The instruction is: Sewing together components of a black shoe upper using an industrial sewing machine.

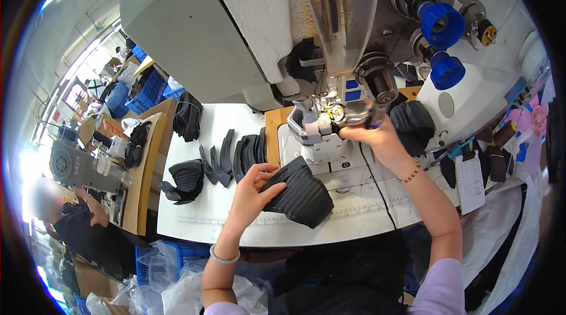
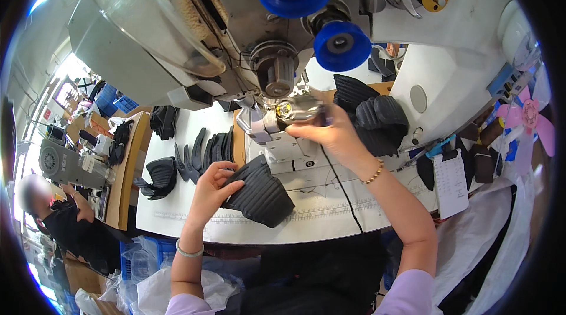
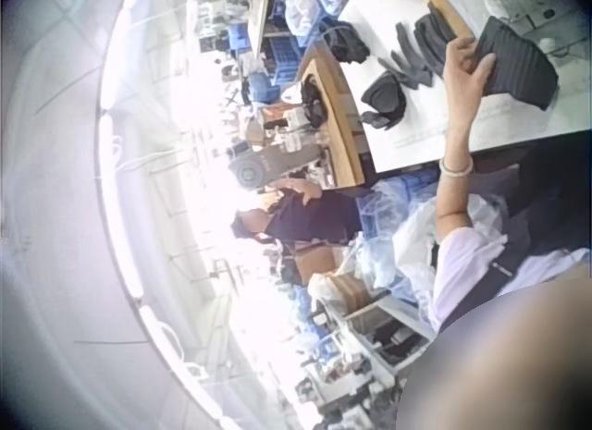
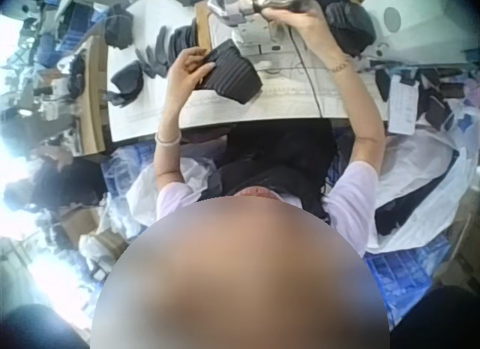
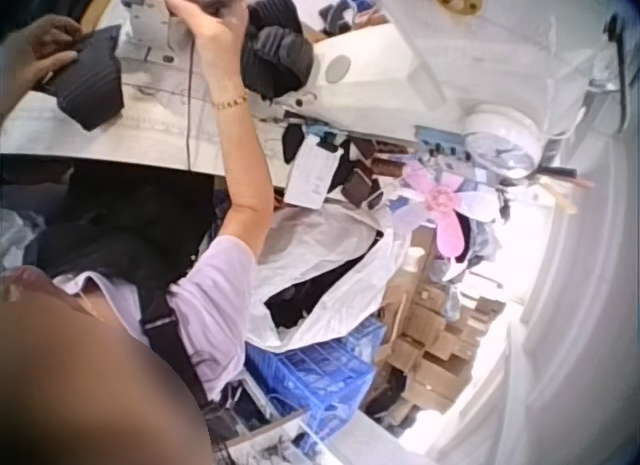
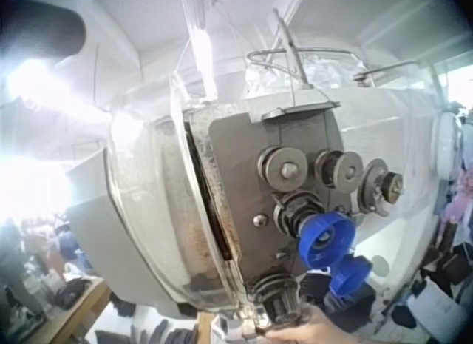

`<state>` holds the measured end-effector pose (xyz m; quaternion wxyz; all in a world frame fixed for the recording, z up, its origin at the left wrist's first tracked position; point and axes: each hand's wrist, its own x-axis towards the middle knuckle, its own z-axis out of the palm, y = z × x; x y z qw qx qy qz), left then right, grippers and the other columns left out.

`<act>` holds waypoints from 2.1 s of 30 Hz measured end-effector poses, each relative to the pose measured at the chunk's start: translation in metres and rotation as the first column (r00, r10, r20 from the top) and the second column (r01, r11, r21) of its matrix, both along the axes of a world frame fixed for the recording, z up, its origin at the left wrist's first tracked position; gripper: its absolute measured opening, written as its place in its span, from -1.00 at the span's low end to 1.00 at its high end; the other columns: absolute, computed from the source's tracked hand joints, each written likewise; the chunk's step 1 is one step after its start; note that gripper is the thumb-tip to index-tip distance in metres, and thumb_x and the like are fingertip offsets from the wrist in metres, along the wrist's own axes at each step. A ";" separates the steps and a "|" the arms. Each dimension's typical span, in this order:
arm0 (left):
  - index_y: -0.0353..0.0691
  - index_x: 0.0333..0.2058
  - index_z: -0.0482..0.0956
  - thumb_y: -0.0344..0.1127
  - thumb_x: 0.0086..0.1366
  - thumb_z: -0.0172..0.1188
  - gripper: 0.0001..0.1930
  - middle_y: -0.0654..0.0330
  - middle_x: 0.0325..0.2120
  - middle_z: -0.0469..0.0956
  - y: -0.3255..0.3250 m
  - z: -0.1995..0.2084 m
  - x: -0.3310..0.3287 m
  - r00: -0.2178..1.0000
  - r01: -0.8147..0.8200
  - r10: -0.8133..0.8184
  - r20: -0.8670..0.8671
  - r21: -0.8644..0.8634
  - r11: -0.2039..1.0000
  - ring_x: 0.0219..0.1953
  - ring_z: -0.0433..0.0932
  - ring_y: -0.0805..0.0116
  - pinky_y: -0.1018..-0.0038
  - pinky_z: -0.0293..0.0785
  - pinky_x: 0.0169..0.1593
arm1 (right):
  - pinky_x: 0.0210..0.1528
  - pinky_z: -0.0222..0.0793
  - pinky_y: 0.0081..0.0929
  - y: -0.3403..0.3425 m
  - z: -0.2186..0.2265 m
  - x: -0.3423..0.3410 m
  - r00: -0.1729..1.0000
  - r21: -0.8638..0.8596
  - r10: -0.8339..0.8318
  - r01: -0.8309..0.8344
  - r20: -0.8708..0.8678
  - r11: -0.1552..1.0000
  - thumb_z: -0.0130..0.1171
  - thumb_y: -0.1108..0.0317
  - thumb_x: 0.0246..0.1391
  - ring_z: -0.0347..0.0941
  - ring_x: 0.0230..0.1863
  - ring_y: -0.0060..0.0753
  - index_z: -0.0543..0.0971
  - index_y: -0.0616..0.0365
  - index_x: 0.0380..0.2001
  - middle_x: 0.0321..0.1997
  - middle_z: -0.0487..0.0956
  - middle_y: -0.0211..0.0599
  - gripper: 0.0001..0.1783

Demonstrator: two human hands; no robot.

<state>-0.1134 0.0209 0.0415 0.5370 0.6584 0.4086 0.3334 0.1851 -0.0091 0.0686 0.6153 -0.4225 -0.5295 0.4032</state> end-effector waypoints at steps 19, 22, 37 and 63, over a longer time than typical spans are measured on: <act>-0.28 -0.28 0.60 -0.58 0.07 0.33 -0.79 0.19 -0.43 0.54 0.013 0.054 0.050 0.959 -0.059 0.283 -0.016 0.965 0.254 -0.41 0.50 0.24 0.39 0.40 -0.30 | -0.46 0.29 -0.66 -0.024 0.012 -0.039 0.758 0.445 -0.567 0.408 0.322 0.797 0.35 0.43 0.00 0.34 -0.50 -0.60 0.61 0.12 -0.14 -0.41 0.43 -0.42 -0.70; -0.26 -0.25 0.60 -0.59 0.06 0.31 -0.75 0.21 -0.44 0.53 0.011 0.063 0.061 0.968 -0.016 0.248 -0.026 0.986 0.164 -0.43 0.48 0.26 0.40 0.36 -0.34 | -0.44 0.35 -0.57 -0.016 0.013 -0.043 0.748 0.411 -0.553 0.402 0.368 0.818 0.36 0.39 -0.02 0.41 -0.47 -0.49 0.61 0.15 -0.17 -0.40 0.47 -0.38 -0.70; -0.16 -0.09 0.59 -0.41 0.01 0.34 -0.59 0.24 -0.24 0.45 0.033 0.081 0.083 0.925 0.352 0.151 -0.349 0.936 0.007 -0.18 0.44 0.28 0.37 0.39 -0.18 | -0.44 0.20 -0.64 -0.036 0.009 -0.070 0.947 0.126 -0.259 0.239 0.188 0.963 0.25 0.31 0.17 0.25 -0.49 -0.62 0.55 0.25 -0.36 -0.48 0.37 -0.38 -0.80; -0.21 -0.14 0.63 -0.38 0.08 0.37 -0.68 0.22 -0.30 0.48 0.031 0.071 0.085 0.939 0.275 0.245 -0.240 0.954 -0.121 -0.27 0.50 0.25 0.37 0.43 -0.25 | -0.62 0.15 -0.67 -0.060 0.010 -0.058 1.000 -0.162 -0.021 0.020 -0.002 0.987 -0.13 0.20 0.39 0.27 -0.70 -0.76 0.57 0.24 -0.25 -0.72 0.42 -0.47 -0.63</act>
